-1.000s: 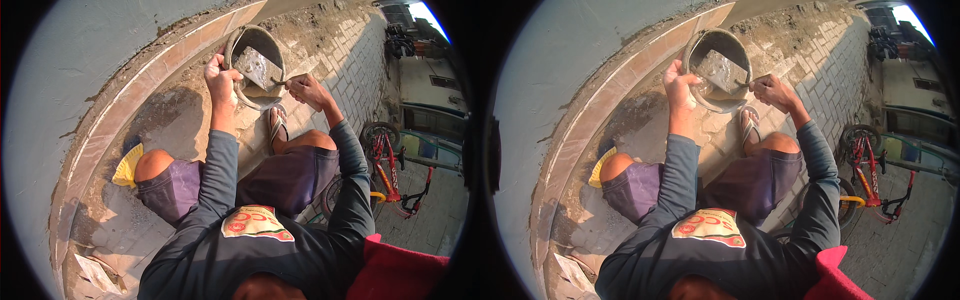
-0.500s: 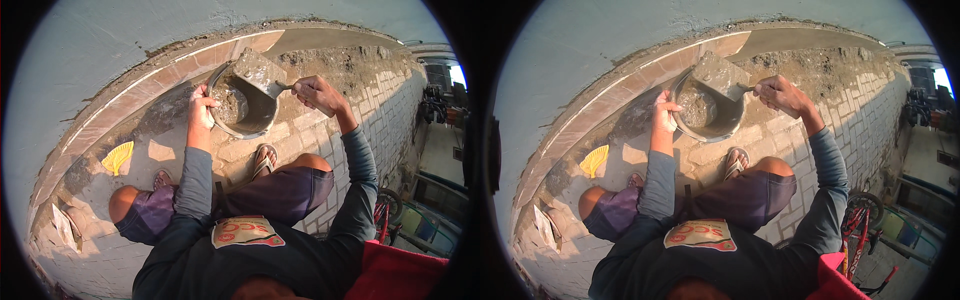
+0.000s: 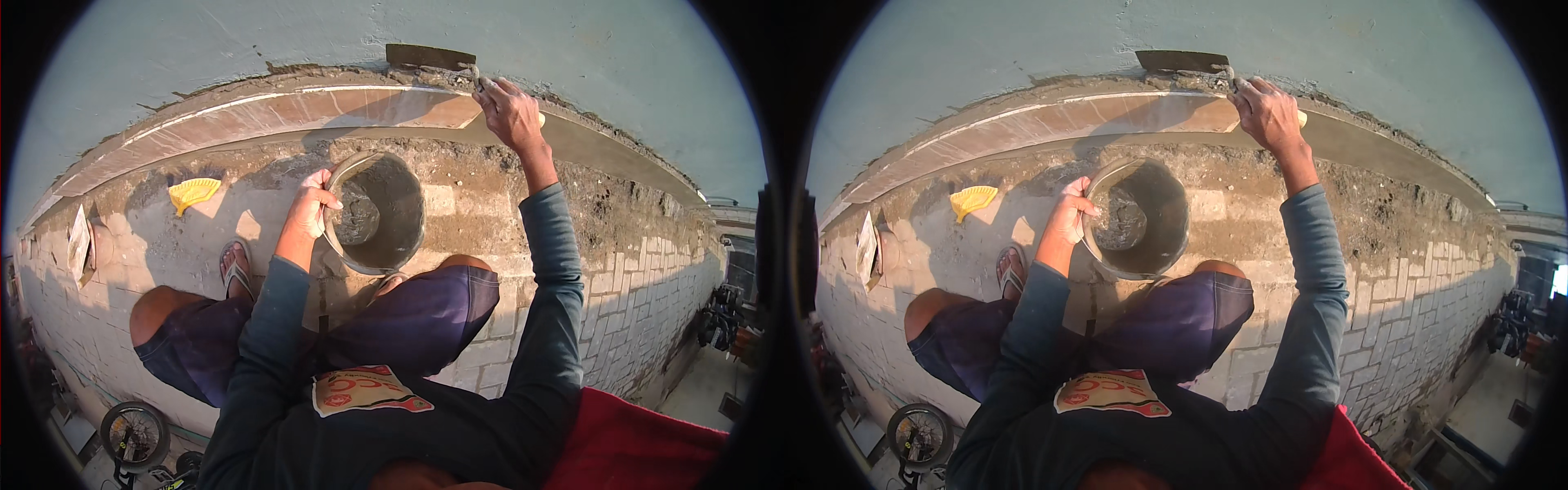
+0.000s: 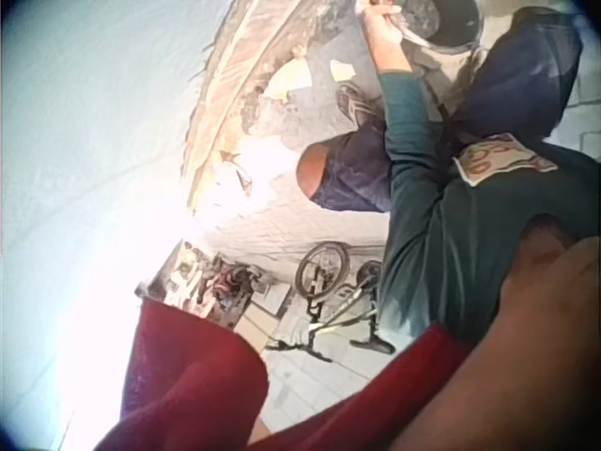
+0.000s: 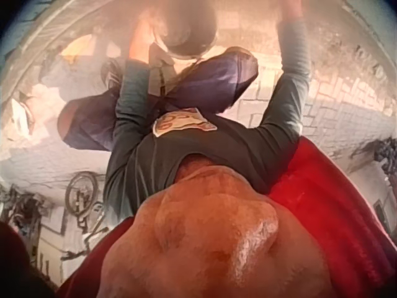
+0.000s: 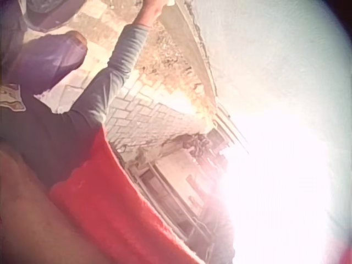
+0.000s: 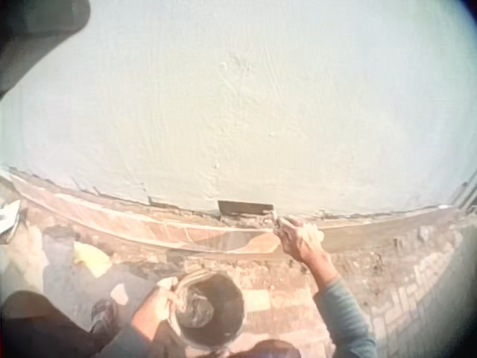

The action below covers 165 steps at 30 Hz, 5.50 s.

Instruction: Applying mortar or plaster to a wall using a trowel.

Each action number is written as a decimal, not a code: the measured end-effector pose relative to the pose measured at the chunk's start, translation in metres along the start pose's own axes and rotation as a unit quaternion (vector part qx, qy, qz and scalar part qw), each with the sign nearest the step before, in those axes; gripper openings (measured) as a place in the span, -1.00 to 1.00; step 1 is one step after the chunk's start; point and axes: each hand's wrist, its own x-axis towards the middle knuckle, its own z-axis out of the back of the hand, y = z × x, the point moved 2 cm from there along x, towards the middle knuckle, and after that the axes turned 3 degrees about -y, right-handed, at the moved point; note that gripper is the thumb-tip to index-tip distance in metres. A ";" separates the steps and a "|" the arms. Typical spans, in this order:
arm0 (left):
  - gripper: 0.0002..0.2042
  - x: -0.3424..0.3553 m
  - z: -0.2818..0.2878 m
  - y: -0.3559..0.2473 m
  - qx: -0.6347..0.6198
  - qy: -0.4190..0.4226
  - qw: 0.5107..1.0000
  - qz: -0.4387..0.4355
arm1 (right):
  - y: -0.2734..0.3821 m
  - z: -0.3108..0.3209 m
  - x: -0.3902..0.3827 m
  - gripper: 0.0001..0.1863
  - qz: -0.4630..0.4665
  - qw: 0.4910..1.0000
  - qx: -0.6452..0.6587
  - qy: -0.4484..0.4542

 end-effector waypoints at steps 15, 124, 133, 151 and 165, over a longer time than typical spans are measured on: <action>-0.38 -0.024 -0.058 -0.073 0.048 -0.020 0.999 -0.005 | 0.026 -0.005 -0.025 -0.69 -0.057 0.996 0.060 -0.028; -0.69 -0.020 -0.015 -0.070 -0.110 -0.015 0.989 -0.102 | 0.147 0.040 -0.062 -0.57 -0.281 0.790 0.371 0.399; -0.46 -0.022 -0.015 -0.067 -0.141 -0.039 0.986 -0.081 | 0.099 0.057 0.020 -0.67 -0.161 0.963 0.152 0.153; -0.39 -0.018 -0.009 -0.064 -0.098 -0.053 0.992 -0.062 | 0.062 -0.011 0.022 -0.68 -0.086 0.995 0.039 0.038; -0.31 -0.027 -0.017 -0.072 -0.075 -0.039 0.995 -0.051 | 0.099 -0.035 0.044 -0.72 -0.010 0.999 0.024 0.022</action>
